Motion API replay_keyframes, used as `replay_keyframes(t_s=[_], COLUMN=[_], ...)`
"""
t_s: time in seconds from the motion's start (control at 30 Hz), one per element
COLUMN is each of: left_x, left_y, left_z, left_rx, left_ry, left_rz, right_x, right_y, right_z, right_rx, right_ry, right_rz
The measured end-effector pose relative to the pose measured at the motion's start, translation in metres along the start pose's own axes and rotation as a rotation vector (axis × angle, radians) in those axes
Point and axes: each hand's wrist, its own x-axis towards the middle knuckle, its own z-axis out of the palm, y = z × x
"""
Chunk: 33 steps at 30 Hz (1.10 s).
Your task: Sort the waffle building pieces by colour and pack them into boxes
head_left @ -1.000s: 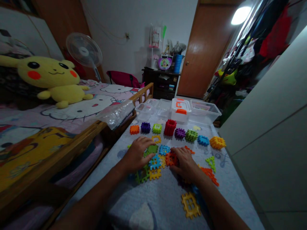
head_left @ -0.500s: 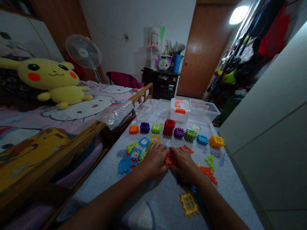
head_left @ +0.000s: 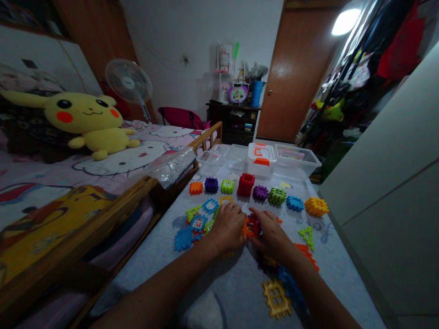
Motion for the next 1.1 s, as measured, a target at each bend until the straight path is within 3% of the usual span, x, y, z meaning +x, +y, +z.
replay_keyframes(t_s=[0.1,0.2,0.27,0.4,0.47,0.63,0.8,1.1], left_x=[-0.003,-0.008,-0.012,-0.019,-0.021,-0.015,0.001,0.016], left_y=[-0.003,-0.019,-0.043,-0.11,-0.142,-0.194,-0.213,-0.224], left_z=[-0.005,-0.016,-0.026,-0.043,-0.048,-0.05,-0.05,-0.043], left_rx=[-0.027,-0.055,-0.07,-0.042,-0.053,-0.13,-0.278,-0.34], left_ry=[0.036,0.089,0.149,0.22,0.195,0.079,-0.043,-0.142], left_rz=[-0.001,-0.054,-0.121,-0.307,-0.421,-0.456,-0.473,-0.458], right_x=[-0.001,-0.001,0.0,0.001,0.001,0.0,-0.002,-0.002], right_y=[0.001,0.001,0.001,0.002,0.002,0.003,0.005,0.004], right_z=[0.0,-0.002,-0.004,-0.003,-0.001,0.003,0.003,0.001], right_rx=[0.049,0.08,0.087,0.079,0.073,0.076,0.08,0.096], right_ry=[0.017,0.059,0.086,0.117,0.113,0.111,0.082,0.072], right_rz=[-0.017,-0.026,-0.009,0.029,0.024,0.024,0.04,0.066])
